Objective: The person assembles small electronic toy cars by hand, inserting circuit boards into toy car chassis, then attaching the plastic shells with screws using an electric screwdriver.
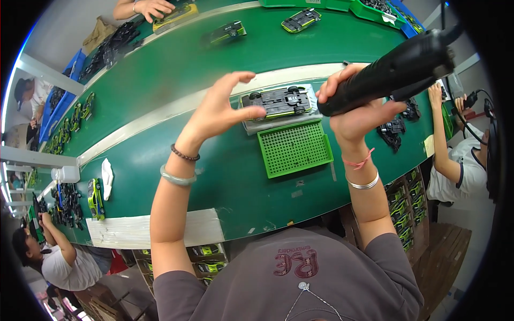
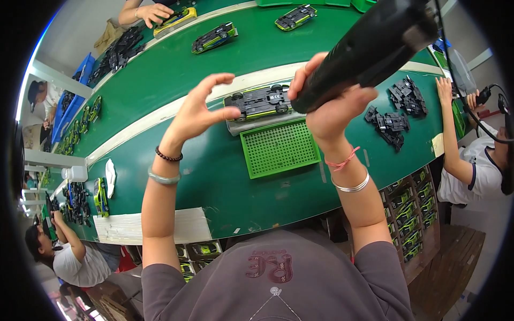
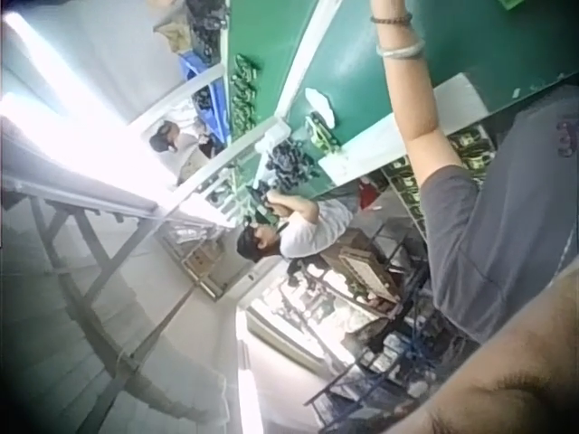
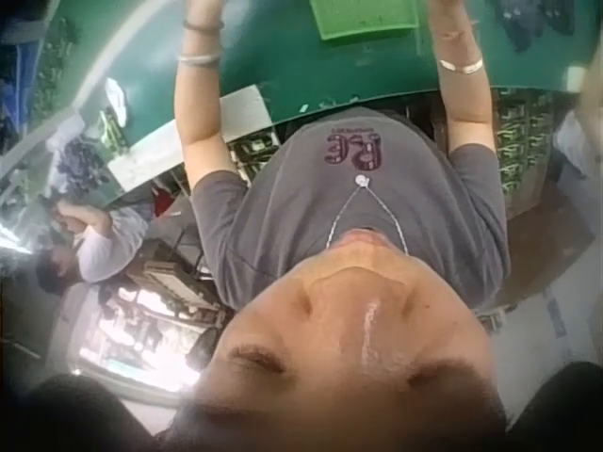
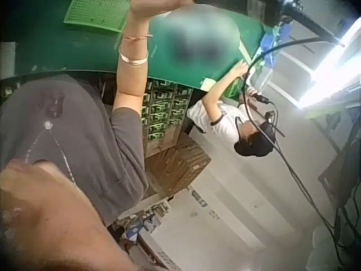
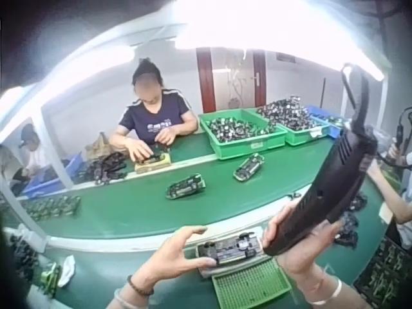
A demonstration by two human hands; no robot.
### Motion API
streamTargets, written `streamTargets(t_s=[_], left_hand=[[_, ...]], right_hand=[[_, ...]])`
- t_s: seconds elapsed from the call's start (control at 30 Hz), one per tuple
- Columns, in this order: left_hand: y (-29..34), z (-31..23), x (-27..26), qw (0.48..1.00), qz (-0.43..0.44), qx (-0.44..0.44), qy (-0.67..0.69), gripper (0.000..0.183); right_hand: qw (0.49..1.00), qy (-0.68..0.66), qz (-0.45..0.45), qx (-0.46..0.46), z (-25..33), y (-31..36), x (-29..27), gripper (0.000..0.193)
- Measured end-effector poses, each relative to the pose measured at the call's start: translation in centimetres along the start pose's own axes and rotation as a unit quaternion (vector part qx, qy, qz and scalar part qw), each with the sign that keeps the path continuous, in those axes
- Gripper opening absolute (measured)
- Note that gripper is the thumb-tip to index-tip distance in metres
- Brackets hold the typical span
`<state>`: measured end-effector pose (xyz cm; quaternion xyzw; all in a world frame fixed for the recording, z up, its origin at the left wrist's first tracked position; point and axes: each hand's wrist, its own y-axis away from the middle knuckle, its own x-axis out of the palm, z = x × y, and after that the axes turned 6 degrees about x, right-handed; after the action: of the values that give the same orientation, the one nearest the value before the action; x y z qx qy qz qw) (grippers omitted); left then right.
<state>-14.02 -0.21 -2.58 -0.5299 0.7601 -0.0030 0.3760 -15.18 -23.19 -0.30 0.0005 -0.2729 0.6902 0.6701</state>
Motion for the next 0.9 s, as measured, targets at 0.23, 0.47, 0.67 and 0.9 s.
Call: streamTargets(t_s=[0.23,0.47,0.67,0.9], left_hand=[[3.0,2.0,2.7,0.997,-0.030,0.008,-0.073,0.069],[3.3,3.3,3.1,0.998,-0.054,0.012,-0.039,0.064],[3.4,3.6,3.2,0.998,-0.054,0.010,-0.038,0.066],[3.4,4.2,3.1,0.998,-0.057,0.014,-0.022,0.067]], right_hand=[[0.997,-0.016,0.068,0.015,-1.8,-2.1,7.0,0.097],[0.992,-0.026,0.118,0.021,-6.0,-2.2,8.3,0.089],[0.990,-0.006,0.133,0.034,-7.0,-2.2,8.5,0.085],[0.991,0.031,0.131,0.008,-7.0,-2.3,9.2,0.076]])
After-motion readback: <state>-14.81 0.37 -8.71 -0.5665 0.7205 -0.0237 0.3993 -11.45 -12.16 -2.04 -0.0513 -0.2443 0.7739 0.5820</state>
